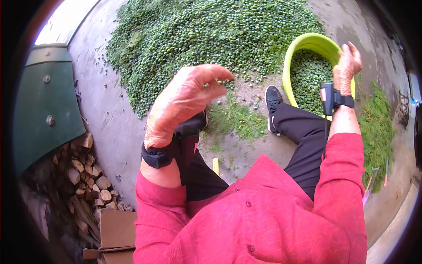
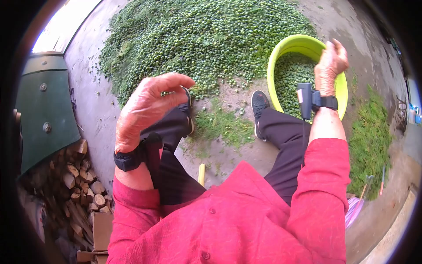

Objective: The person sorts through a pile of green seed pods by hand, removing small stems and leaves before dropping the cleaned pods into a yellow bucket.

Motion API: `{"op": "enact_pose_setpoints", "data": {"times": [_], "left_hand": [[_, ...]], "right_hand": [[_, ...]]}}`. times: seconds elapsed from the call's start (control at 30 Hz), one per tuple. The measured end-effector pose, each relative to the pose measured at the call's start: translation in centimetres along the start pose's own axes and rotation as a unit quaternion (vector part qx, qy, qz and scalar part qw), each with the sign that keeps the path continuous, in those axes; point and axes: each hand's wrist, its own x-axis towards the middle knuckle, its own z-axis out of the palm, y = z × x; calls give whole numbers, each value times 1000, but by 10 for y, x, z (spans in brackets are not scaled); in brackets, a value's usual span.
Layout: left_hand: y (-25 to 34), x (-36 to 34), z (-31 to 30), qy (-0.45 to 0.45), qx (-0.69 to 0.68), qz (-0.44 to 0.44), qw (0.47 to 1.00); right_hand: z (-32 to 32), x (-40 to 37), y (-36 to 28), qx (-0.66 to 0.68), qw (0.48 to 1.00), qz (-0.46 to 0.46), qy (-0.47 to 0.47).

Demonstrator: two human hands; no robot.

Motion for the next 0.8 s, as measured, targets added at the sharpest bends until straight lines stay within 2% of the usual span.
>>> {"op": "enact_pose_setpoints", "data": {"times": [0.03,0.13,0.17,0.2,0.37,0.43,0.5,0.53,0.57,0.63,0.67,0.7,0.77,0.8], "left_hand": [[-3,-2,-5,6,-18,-54,998],[-16,-9,-15,38,-27,-75,996],[-22,-11,-16,64,15,-51,997],[-26,-14,-17,91,57,-27,994],[-35,-27,-26,95,104,-3,990],[-33,-32,-31,88,142,-25,986],[-34,-36,-35,77,135,-39,987],[-34,-37,-37,78,146,-40,985],[-33,-39,-38,78,158,-41,984],[-31,-42,-41,70,163,-64,982],[-31,-42,-43,52,177,-73,980],[-32,-42,-45,32,189,-83,978],[-33,-42,-48,13,191,-90,977],[-33,-41,-50,-2,195,-94,976]], "right_hand": [[15,-14,4,9,999,-18,-33],[43,-64,30,-100,976,-32,-192],[49,-85,38,-150,953,-41,-261],[56,-105,57,-172,940,-12,-295],[68,-216,145,-265,860,63,-431],[70,-249,142,-287,850,107,-429],[66,-276,171,-319,826,125,-448],[61,-289,182,-375,808,64,-450],[59,-299,191,-369,807,55,-458],[63,-315,184,-410,793,81,-443],[68,-318,178,-414,776,91,-468],[68,-324,179,-440,761,28,-476],[74,-333,192,-394,786,-59,-474],[77,-336,197,-386,778,-94,-486]]}}
